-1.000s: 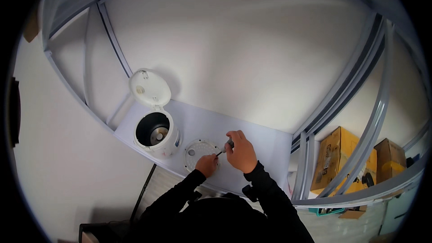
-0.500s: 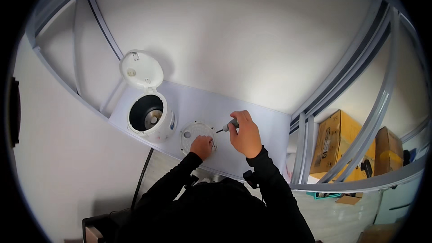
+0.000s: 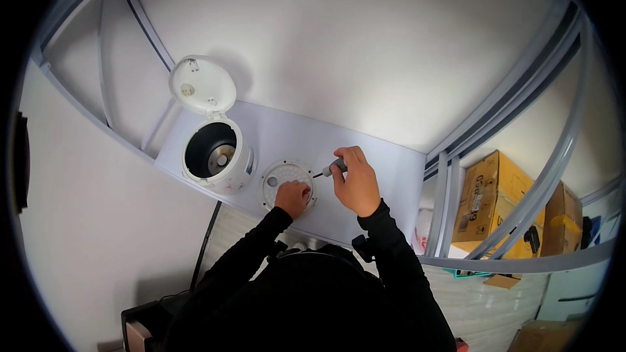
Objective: The person uses a screwdriver to remove screws from the lid of a white rice cooker, then removes the lid and a perforated metal tray. The person continues to unscrew and remove small components from the lid and places them on the counter.
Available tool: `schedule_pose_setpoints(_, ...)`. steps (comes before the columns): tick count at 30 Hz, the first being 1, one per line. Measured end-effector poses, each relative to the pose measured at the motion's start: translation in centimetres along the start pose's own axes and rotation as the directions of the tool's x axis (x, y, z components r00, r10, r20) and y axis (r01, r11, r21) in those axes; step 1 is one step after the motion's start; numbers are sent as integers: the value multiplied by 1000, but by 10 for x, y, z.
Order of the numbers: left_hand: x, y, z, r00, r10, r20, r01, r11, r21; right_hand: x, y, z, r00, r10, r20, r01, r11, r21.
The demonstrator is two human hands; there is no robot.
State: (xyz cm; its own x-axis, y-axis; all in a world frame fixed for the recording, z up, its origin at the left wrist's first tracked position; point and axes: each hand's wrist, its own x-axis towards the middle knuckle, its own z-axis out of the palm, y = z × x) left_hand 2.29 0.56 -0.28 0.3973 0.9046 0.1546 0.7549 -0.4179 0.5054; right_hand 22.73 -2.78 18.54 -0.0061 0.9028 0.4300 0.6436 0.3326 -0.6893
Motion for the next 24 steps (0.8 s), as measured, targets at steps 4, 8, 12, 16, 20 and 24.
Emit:
schedule_pose_setpoints(4, 1, 1, -5, 999, 50, 17, -50, 998, 26, 2, -1, 4, 1000, 11, 8, -11, 1000, 12)
schedule_pose_setpoints(8, 2, -3, -6, 998, 54, 36, -56, 997, 46, 3, -1, 6, 1000, 3, -6, -3, 1000, 12)
schedule_pose_setpoints(12, 3, -9, -3, 998, 45, 44, -47, 998, 39, 3, 1, 9, 999, 5, -36, -4, 999, 33)
schedule_pose_setpoints(16, 4, -10, -4, 997, 29, 65, -33, 998, 61, 3, 2, 9, 999, 20, -34, -19, 999, 28)
schedule_pose_setpoints(20, 3, -15, -2, 995, 85, -45, -84, 996, 34, 3, 1, 13, 999, 6, -42, -5, 1000, 26)
schedule_pose_setpoints(24, 1, -8, -11, 998, 63, -10, -62, 996, 63, 3, 0, 14, 999, 19, -31, -19, 1000, -3)
